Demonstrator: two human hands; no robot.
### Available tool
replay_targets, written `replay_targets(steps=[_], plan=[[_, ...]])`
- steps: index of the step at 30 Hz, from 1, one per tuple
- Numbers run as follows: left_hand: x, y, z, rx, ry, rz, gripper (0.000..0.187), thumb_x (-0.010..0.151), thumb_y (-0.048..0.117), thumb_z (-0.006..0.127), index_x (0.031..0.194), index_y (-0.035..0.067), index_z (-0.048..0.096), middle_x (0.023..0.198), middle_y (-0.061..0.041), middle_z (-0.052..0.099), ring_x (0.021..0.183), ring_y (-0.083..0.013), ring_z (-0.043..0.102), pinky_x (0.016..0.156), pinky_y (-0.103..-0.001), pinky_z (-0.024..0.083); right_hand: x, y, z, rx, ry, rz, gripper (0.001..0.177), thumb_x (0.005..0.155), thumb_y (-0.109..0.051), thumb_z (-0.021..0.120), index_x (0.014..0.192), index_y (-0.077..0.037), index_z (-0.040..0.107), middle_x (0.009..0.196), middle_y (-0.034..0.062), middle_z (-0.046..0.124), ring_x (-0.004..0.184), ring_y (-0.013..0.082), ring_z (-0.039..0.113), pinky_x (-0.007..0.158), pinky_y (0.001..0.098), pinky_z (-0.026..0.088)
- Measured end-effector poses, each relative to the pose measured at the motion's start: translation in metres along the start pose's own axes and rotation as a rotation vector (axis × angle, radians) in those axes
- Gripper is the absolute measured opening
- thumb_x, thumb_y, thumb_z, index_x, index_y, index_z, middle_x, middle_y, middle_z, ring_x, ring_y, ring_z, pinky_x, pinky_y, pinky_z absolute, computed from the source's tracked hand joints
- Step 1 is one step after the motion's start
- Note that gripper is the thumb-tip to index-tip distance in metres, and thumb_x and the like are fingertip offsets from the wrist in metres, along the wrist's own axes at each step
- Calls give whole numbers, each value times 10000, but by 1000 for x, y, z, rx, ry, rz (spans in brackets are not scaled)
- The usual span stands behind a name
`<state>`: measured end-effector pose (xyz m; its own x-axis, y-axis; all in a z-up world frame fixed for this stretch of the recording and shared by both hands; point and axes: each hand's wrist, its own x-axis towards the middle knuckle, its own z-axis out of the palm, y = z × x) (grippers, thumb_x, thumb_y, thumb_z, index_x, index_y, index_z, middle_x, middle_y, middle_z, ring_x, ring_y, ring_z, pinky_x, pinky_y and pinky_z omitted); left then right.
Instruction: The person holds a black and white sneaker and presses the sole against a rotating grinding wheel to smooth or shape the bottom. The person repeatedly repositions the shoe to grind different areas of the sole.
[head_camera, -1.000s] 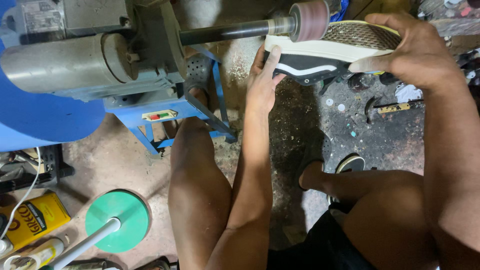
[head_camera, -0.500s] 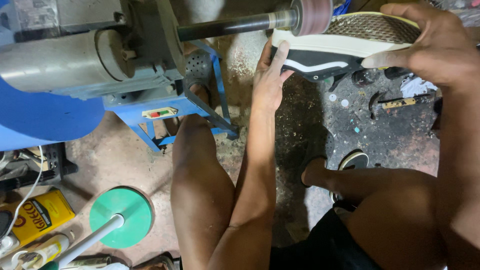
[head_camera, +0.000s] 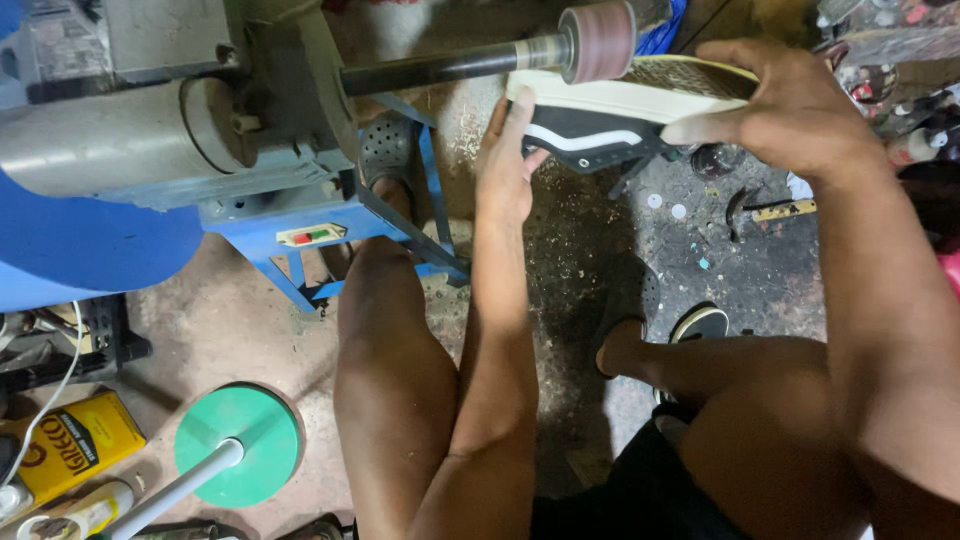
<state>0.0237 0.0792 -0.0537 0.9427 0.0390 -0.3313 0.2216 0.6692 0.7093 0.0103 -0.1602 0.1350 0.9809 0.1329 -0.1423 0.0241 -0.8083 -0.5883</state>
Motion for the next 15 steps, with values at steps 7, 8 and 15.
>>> replay_targets(steps=[7,8,15], plan=[[1,7,-1,-71,24,2,908,819,512,777,1524,43,448,1451,-144,571,1351,-274,518,1086,-583,407,3,-16,3,-111,39,-8,908,674,-385,961,1440,-43,615,1319,160,695,1196,266,666,1031,373,485],[0,6,-1,-79,30,-3,905,819,507,780,1523,48,443,1447,-138,573,1352,-274,516,1086,-587,405,3,-16,2,-100,34,-19,918,666,-378,966,1442,-40,609,1322,159,690,1199,268,664,1031,374,485],[-1,-2,4,-48,-22,10,859,818,533,776,1499,79,514,1411,-120,610,1337,-260,522,1075,-587,398,-2,-8,-2,-128,52,48,967,629,-376,965,1474,-87,594,1339,140,684,1219,264,654,1045,406,479]])
